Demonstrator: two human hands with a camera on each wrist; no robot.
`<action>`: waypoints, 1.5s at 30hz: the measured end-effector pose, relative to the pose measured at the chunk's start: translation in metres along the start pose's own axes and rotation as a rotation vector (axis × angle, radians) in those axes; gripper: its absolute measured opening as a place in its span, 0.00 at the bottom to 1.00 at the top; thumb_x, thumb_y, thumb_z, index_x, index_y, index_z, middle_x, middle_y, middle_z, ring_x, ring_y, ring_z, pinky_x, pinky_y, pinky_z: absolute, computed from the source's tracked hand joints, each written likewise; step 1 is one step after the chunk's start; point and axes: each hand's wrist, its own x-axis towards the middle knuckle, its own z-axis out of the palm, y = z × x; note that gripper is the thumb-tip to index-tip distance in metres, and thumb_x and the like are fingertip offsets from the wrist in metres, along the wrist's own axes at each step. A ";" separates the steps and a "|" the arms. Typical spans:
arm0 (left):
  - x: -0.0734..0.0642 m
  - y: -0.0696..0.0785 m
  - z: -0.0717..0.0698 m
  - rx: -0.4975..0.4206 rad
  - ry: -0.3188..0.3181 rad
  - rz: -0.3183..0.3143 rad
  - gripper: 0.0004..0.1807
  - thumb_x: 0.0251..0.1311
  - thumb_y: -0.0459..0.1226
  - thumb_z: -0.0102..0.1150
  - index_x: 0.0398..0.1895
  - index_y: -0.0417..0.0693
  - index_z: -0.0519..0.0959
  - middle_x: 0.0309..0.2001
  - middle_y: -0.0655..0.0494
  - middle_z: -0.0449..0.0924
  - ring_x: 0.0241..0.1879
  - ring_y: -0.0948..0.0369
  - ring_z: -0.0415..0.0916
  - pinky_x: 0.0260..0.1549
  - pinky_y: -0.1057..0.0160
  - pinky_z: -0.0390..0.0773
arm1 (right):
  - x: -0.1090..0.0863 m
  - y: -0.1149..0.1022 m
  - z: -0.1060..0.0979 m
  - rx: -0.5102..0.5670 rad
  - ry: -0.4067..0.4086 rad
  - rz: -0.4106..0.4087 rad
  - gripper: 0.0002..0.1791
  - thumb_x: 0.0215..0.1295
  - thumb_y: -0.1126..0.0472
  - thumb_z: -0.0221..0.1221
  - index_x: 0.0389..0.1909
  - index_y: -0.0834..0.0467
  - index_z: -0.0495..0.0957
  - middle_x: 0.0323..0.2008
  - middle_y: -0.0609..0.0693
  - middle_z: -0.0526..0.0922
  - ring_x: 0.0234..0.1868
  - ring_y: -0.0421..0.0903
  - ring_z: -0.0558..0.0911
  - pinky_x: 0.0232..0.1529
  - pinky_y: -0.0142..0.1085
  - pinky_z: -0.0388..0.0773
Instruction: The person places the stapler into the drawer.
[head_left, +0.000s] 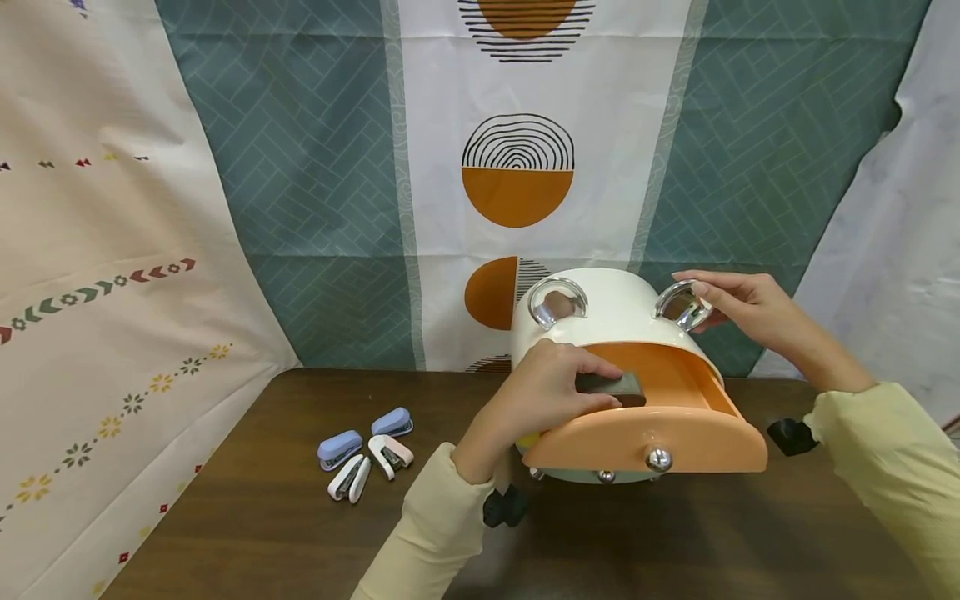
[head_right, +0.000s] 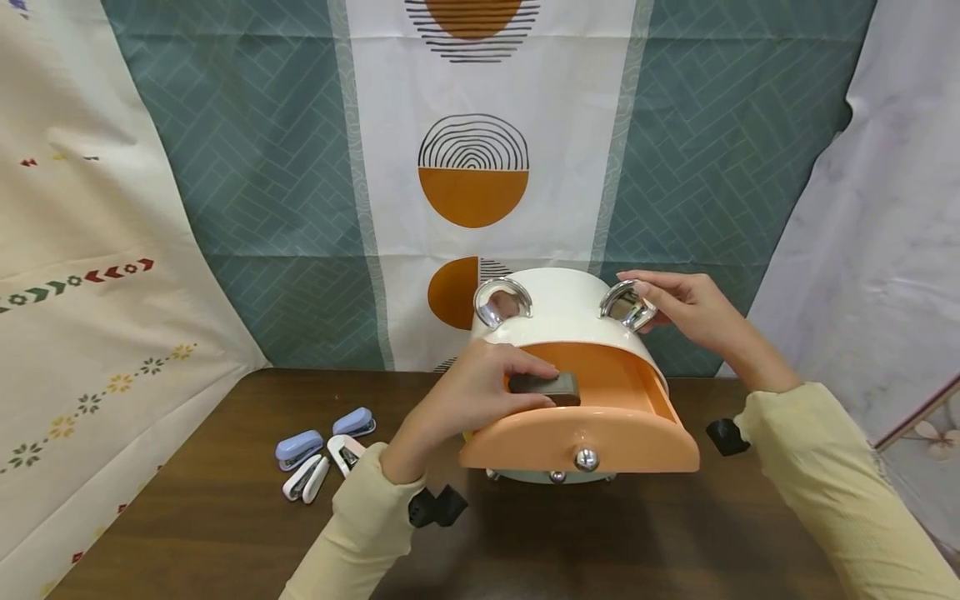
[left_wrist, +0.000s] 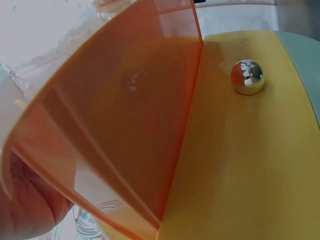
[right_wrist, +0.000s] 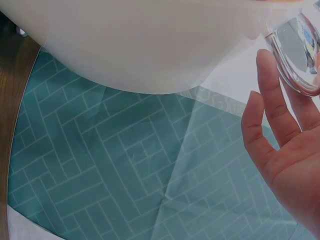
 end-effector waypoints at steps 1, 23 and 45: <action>0.000 0.000 0.000 -0.005 -0.018 -0.008 0.12 0.49 0.38 0.66 0.38 0.48 0.84 0.36 0.61 0.83 0.36 0.69 0.77 0.34 0.79 0.68 | 0.000 0.000 0.000 0.003 -0.003 0.002 0.21 0.68 0.57 0.47 0.59 0.60 0.70 0.45 0.24 0.71 0.29 0.39 0.82 0.34 0.25 0.76; -0.001 -0.007 0.002 -0.029 -0.122 -0.015 0.11 0.47 0.38 0.67 0.36 0.48 0.85 0.34 0.63 0.83 0.32 0.72 0.74 0.30 0.79 0.67 | -0.003 0.004 0.003 0.006 0.009 -0.028 0.20 0.68 0.59 0.47 0.58 0.61 0.70 0.46 0.23 0.71 0.27 0.41 0.82 0.33 0.25 0.76; -0.043 0.049 -0.017 -0.182 0.334 0.239 0.06 0.49 0.33 0.65 0.31 0.41 0.82 0.30 0.56 0.83 0.31 0.72 0.77 0.35 0.79 0.72 | -0.001 0.002 0.001 0.038 0.009 -0.043 0.19 0.68 0.61 0.47 0.58 0.56 0.71 0.44 0.26 0.74 0.28 0.40 0.82 0.32 0.27 0.77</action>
